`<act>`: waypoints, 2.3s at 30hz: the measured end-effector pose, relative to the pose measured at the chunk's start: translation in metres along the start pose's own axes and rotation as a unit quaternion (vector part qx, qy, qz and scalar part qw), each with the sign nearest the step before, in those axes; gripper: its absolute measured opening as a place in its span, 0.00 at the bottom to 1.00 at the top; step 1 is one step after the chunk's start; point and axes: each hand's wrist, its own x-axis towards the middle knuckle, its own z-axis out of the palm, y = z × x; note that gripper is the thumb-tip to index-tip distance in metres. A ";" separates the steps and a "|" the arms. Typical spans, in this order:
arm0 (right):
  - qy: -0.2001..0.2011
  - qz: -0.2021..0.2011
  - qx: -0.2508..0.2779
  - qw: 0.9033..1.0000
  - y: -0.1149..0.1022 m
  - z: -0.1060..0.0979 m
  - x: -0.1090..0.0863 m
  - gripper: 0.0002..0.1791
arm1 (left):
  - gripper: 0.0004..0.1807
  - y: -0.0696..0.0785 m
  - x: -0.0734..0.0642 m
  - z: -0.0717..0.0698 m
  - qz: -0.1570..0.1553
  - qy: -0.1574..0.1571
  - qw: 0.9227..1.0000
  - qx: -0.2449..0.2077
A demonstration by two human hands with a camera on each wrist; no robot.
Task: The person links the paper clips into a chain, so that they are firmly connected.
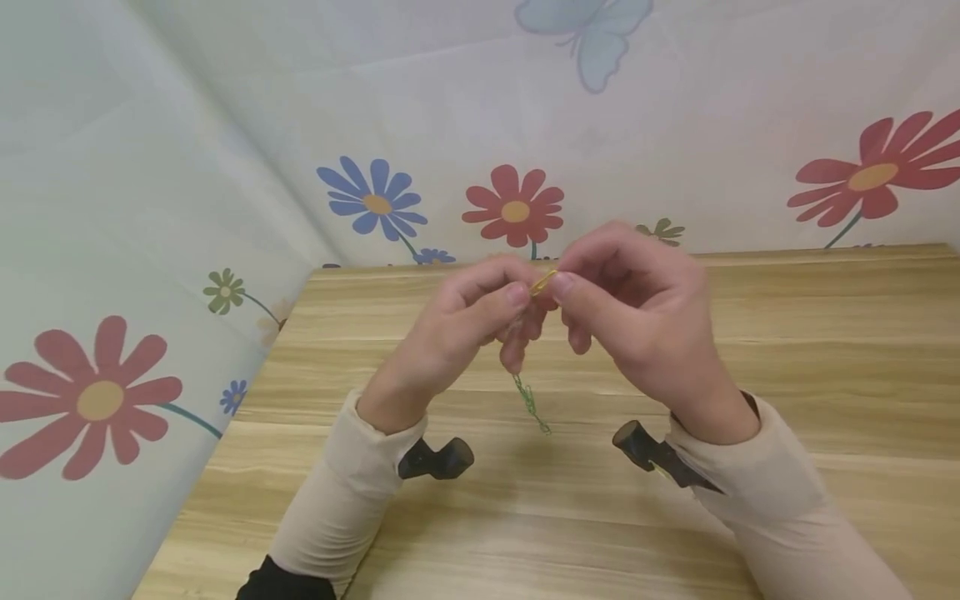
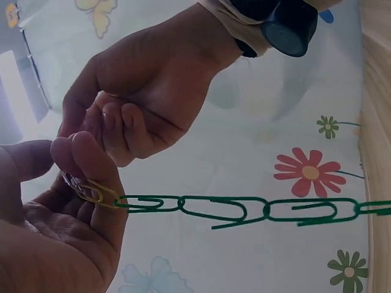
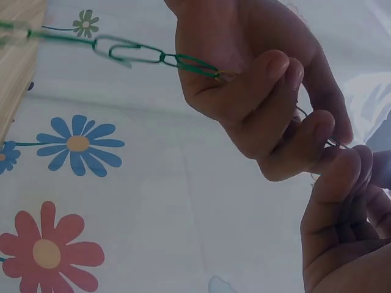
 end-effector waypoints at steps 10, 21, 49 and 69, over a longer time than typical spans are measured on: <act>-0.036 0.081 -0.055 0.995 0.005 -0.009 0.000 0.05 | 0.10 0.005 -0.002 -0.004 0.032 0.024 0.999 -0.034; -0.231 0.342 -0.336 0.847 0.085 -0.037 -0.016 0.06 | 0.06 0.006 -0.003 -0.009 0.054 0.096 0.992 -0.061; -0.343 0.367 -0.378 0.777 0.138 -0.021 -0.061 0.11 | 0.06 0.011 -0.001 -0.013 0.091 0.165 0.980 -0.064; -0.037 0.138 -0.132 0.981 0.024 -0.015 -0.006 0.14 | 0.06 0.008 -0.002 -0.013 0.024 0.156 0.984 0.080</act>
